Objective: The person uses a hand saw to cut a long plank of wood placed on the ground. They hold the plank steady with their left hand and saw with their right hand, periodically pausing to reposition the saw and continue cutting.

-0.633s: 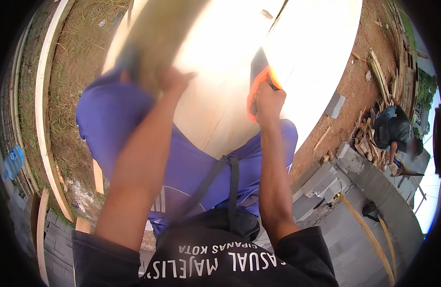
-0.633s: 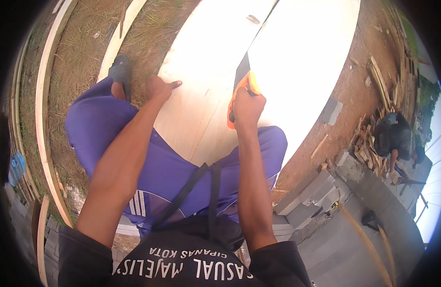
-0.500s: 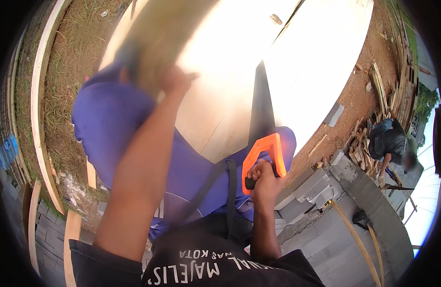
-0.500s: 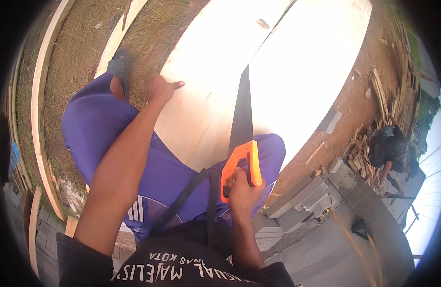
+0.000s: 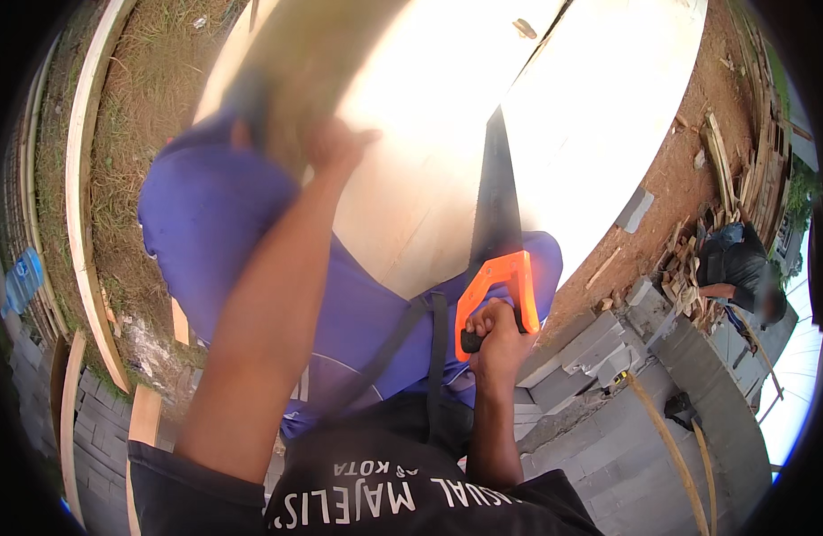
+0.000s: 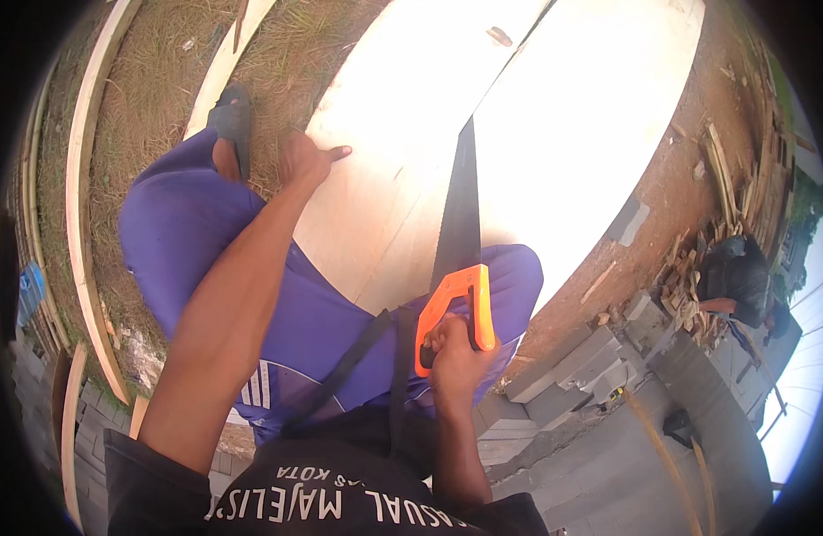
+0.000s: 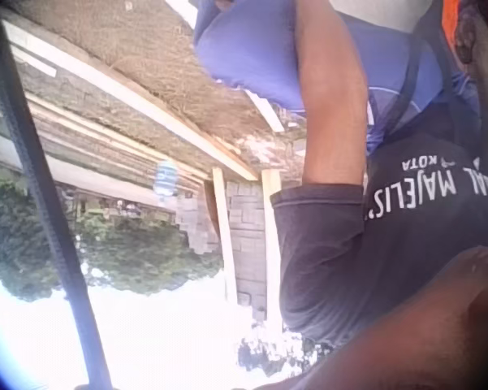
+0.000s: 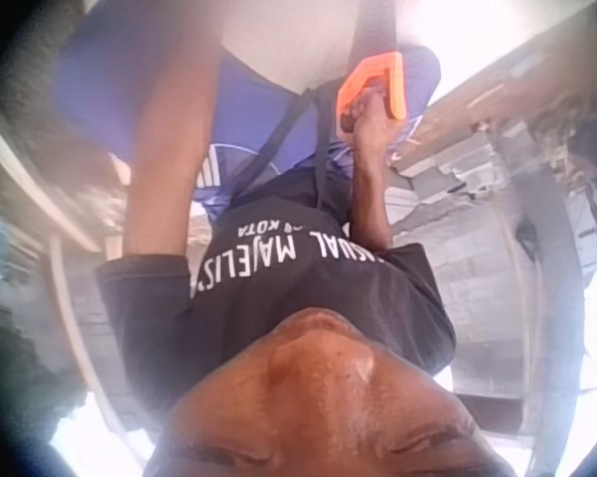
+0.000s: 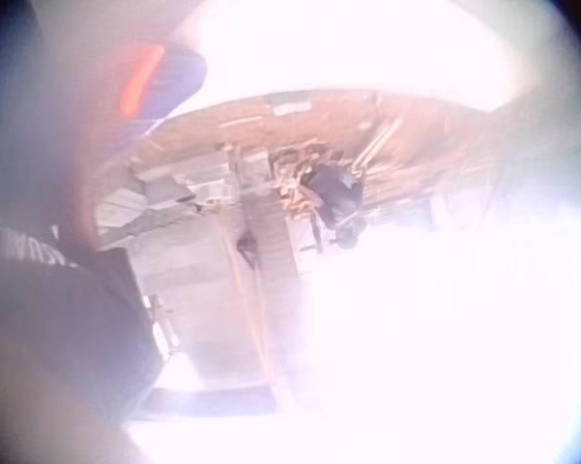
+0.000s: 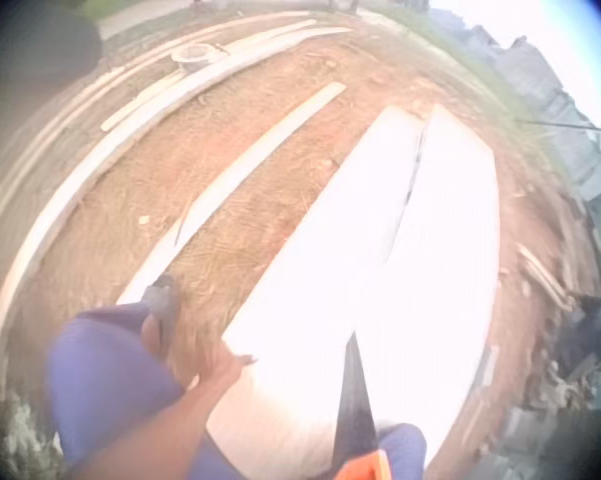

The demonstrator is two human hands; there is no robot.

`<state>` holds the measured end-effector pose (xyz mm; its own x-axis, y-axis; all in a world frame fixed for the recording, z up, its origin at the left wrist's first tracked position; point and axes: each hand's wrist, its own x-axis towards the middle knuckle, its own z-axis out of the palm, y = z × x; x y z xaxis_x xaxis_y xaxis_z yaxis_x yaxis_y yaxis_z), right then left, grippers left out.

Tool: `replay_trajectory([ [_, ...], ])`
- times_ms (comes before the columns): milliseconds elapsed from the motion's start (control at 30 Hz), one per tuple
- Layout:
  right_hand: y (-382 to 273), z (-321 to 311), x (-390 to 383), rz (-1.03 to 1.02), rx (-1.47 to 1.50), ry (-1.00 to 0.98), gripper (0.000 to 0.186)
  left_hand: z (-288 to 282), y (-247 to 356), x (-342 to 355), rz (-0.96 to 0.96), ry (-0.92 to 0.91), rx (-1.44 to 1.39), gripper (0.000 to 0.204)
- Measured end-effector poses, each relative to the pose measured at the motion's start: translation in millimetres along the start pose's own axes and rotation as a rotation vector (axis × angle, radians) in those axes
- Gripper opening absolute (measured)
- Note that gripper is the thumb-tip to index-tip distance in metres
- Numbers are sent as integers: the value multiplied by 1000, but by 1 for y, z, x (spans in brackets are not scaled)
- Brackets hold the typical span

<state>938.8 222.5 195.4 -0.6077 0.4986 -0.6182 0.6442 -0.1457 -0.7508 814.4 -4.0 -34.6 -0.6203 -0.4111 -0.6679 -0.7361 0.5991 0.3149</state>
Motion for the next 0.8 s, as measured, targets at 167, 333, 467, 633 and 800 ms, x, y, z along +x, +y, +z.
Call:
replay_trajectory([
  [167, 9, 54, 97, 3, -155, -28, 15, -1, -3, -5, 18, 49, 28, 98],
  [333, -6, 82, 145, -23, -148, 32, 18, 4, 8, -6, -10, -10, 49, 97],
  [467, 10, -1, -15, -31, 0, -4, 15, 3, 0, 2, -31, 2, 38, 99],
  [633, 25, 32, 73, -51, -159, -53, 10, -1, -6, -1, 14, 56, 15, 99],
  [800, -15, 87, 160, -28, -147, 6, 13, 13, 1, -3, 39, 33, 27, 99],
])
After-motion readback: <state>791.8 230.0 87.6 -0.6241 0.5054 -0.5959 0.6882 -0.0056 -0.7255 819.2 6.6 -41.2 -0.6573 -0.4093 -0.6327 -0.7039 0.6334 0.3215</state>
